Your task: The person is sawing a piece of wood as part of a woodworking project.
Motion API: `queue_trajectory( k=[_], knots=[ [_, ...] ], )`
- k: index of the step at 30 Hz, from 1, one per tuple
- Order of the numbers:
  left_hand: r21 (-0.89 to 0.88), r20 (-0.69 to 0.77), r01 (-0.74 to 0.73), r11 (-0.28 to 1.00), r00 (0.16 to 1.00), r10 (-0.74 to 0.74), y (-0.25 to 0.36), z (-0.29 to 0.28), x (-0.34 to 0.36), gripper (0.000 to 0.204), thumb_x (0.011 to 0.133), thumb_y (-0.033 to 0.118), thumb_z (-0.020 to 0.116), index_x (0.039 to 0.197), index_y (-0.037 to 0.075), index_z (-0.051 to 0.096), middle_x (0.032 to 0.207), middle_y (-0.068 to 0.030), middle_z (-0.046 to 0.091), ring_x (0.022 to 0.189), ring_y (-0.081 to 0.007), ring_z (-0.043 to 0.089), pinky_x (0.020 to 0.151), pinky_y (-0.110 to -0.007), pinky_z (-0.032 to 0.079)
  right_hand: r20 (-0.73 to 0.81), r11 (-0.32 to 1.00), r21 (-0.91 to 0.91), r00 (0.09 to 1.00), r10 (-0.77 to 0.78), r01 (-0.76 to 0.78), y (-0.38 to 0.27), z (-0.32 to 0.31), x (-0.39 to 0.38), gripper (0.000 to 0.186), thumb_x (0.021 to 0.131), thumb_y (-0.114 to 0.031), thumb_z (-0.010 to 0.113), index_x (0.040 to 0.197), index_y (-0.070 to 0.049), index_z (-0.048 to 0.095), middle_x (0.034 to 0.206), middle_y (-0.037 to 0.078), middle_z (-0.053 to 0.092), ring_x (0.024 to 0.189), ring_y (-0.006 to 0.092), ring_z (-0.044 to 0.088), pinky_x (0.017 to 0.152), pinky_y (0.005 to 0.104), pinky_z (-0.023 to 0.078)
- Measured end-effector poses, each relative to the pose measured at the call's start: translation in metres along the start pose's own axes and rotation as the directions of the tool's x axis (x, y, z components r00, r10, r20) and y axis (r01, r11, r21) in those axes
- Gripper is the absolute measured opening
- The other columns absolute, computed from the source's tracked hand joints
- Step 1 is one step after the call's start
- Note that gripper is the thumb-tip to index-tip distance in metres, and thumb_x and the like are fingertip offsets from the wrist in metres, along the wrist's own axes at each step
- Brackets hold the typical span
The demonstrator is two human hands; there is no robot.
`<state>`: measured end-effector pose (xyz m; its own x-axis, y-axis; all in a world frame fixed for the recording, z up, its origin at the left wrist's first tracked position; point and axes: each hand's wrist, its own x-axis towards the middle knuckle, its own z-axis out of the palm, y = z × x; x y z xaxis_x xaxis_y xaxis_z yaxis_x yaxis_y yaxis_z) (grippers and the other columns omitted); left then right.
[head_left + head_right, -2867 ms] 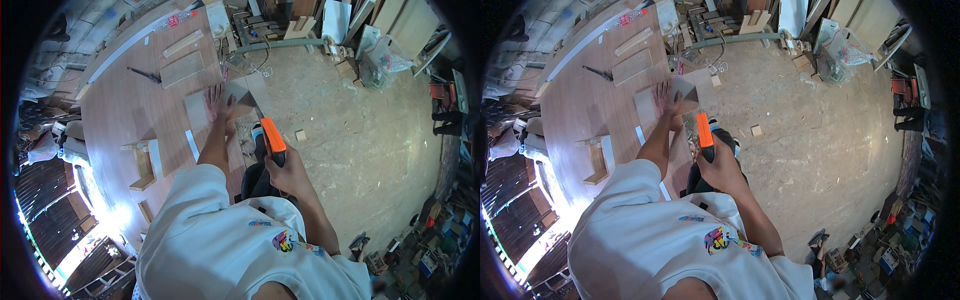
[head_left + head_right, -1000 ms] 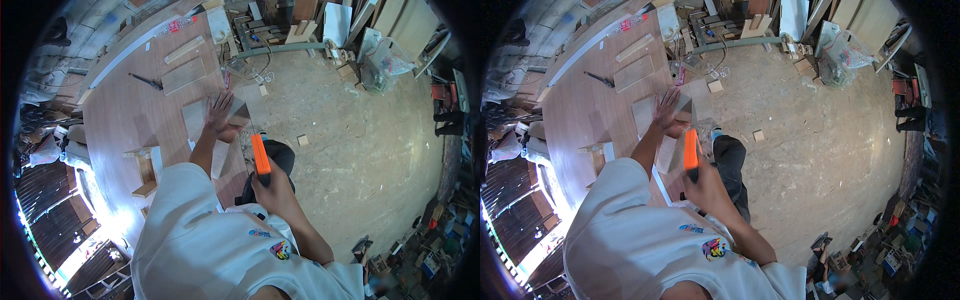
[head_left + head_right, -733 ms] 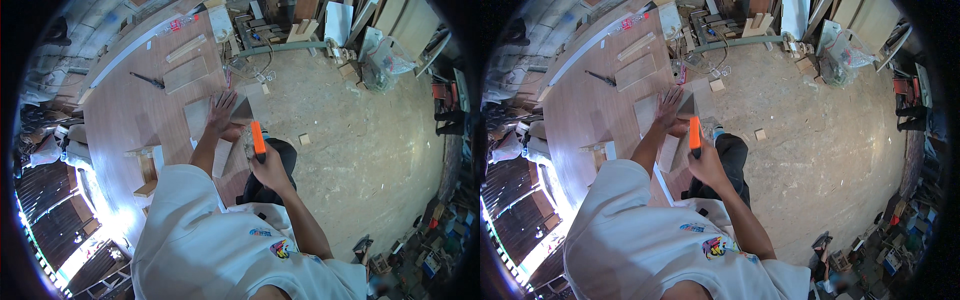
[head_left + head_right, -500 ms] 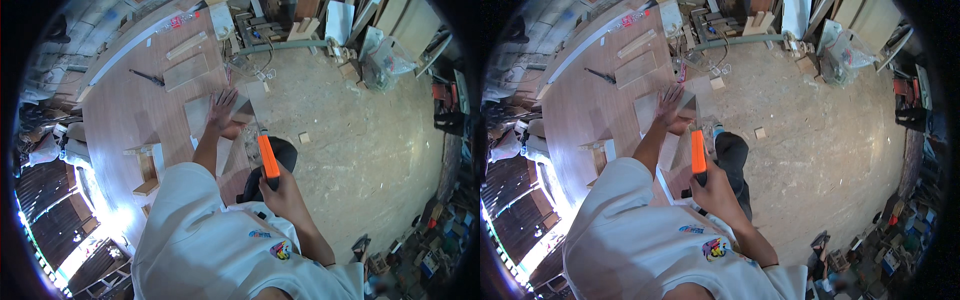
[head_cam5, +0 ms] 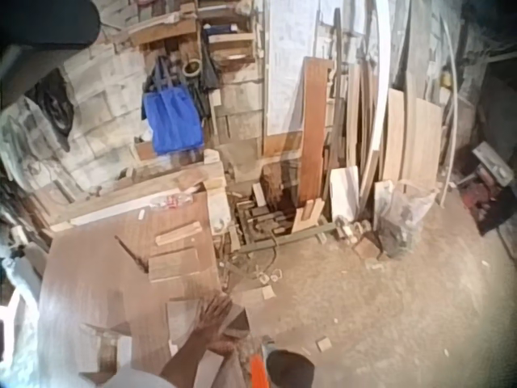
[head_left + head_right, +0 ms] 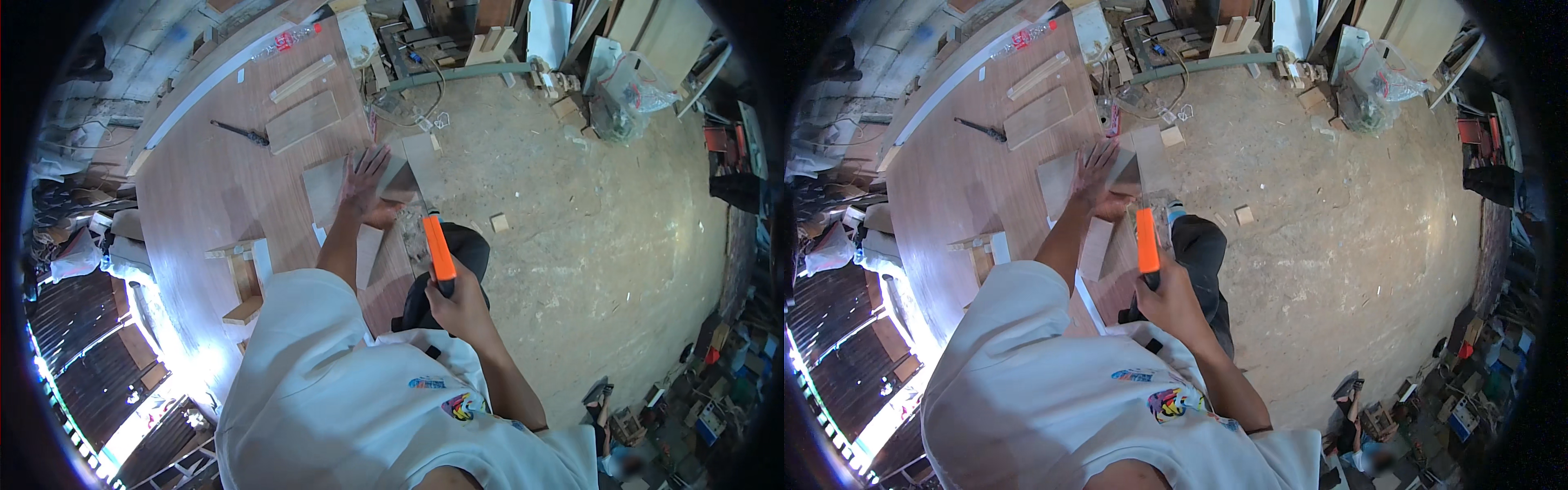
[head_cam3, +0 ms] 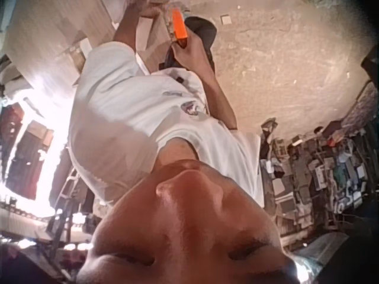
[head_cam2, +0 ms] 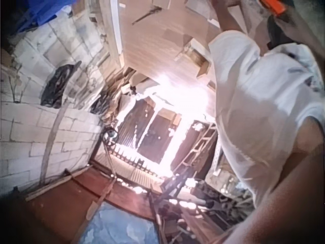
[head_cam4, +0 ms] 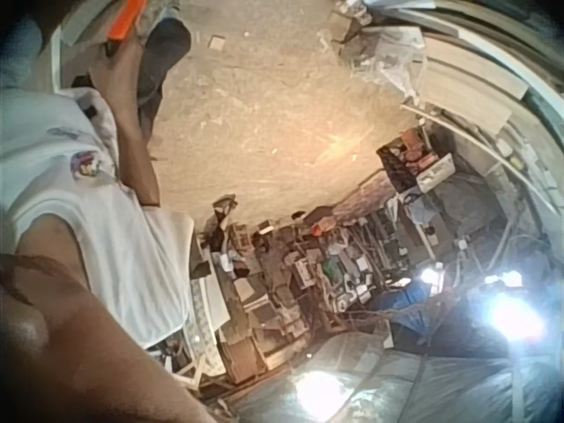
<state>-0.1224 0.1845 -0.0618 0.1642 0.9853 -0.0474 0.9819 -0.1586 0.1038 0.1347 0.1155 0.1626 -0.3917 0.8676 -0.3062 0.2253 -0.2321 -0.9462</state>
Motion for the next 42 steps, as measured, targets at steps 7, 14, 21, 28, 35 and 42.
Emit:
queue_trajectory(
  k=[7,14,21,28,35,42],
  knots=[
    [0.327,-0.171,-0.024,0.945,0.982,0.084,-0.025,0.012,0.018,0.120,0.054,0.060,0.075,0.150,0.011,0.025,0.158,-0.0015,0.020,0.147,-0.0208,0.017,0.113,-0.061,0.014,0.077,0.982,-0.006,0.979,0.186,-0.187,0.009,0.008,0.070,0.010,0.077,0.001,0.055,0.087,0.002,0.051,0.072,0.008,0.053,0.072,0.0134,0.054,0.066,0.0299,0.043],
    [-0.136,-0.015,0.009,0.991,1.000,-0.012,0.008,-0.019,0.007,0.118,0.056,0.058,0.077,0.151,0.013,0.024,0.158,-0.0012,0.022,0.146,-0.0213,0.019,0.114,-0.061,0.014,0.022,1.000,0.018,1.000,0.016,-0.017,-0.027,-0.012,-0.012,0.011,0.079,0.002,0.054,0.090,0.003,0.053,0.077,0.009,0.053,0.075,0.0122,0.053,0.071,0.0279,0.044],
    [-0.087,0.004,-0.027,0.996,1.000,0.028,0.009,-0.001,0.028,0.119,0.054,0.063,0.075,0.150,0.012,0.026,0.157,-0.0008,0.023,0.146,-0.0229,0.020,0.114,-0.060,0.014,0.053,0.979,0.037,0.979,0.197,-0.199,0.056,0.008,0.079,0.014,0.078,0.003,0.055,0.092,0.003,0.053,0.074,0.007,0.053,0.074,0.0128,0.053,0.070,0.0293,0.044],
    [0.195,-0.043,-0.017,0.981,0.999,0.026,0.005,-0.001,0.006,0.120,0.055,0.067,0.072,0.151,0.013,0.024,0.158,0.0004,0.021,0.146,-0.0230,0.020,0.115,-0.059,0.013,-0.019,0.998,0.051,0.999,0.030,-0.029,0.010,0.001,0.000,0.013,0.078,0.004,0.055,0.090,0.002,0.053,0.076,0.007,0.053,0.075,0.0135,0.053,0.073,0.0293,0.045],
    [0.172,-0.060,-0.028,0.985,0.997,0.039,-0.003,0.004,0.015,0.123,0.052,0.071,0.071,0.150,0.013,0.025,0.156,0.0005,0.025,0.145,-0.0225,0.021,0.116,-0.058,0.012,0.073,0.955,0.029,0.954,0.292,-0.294,0.031,0.008,0.062,0.012,0.077,0.005,0.055,0.088,0.001,0.052,0.076,0.007,0.053,0.074,0.0127,0.052,0.071,0.0287,0.044],
    [-0.008,-0.058,-0.009,1.000,0.998,0.008,-0.001,-0.003,0.010,0.124,0.053,0.078,0.066,0.151,0.014,0.024,0.157,0.0005,0.024,0.146,-0.0231,0.019,0.115,-0.059,0.010,0.000,0.998,0.019,0.998,0.058,-0.058,-0.003,-0.004,-0.012,0.014,0.076,0.006,0.055,0.088,0.001,0.050,0.075,0.009,0.050,0.074,0.0139,0.053,0.070,0.0299,0.044]
  ],
)
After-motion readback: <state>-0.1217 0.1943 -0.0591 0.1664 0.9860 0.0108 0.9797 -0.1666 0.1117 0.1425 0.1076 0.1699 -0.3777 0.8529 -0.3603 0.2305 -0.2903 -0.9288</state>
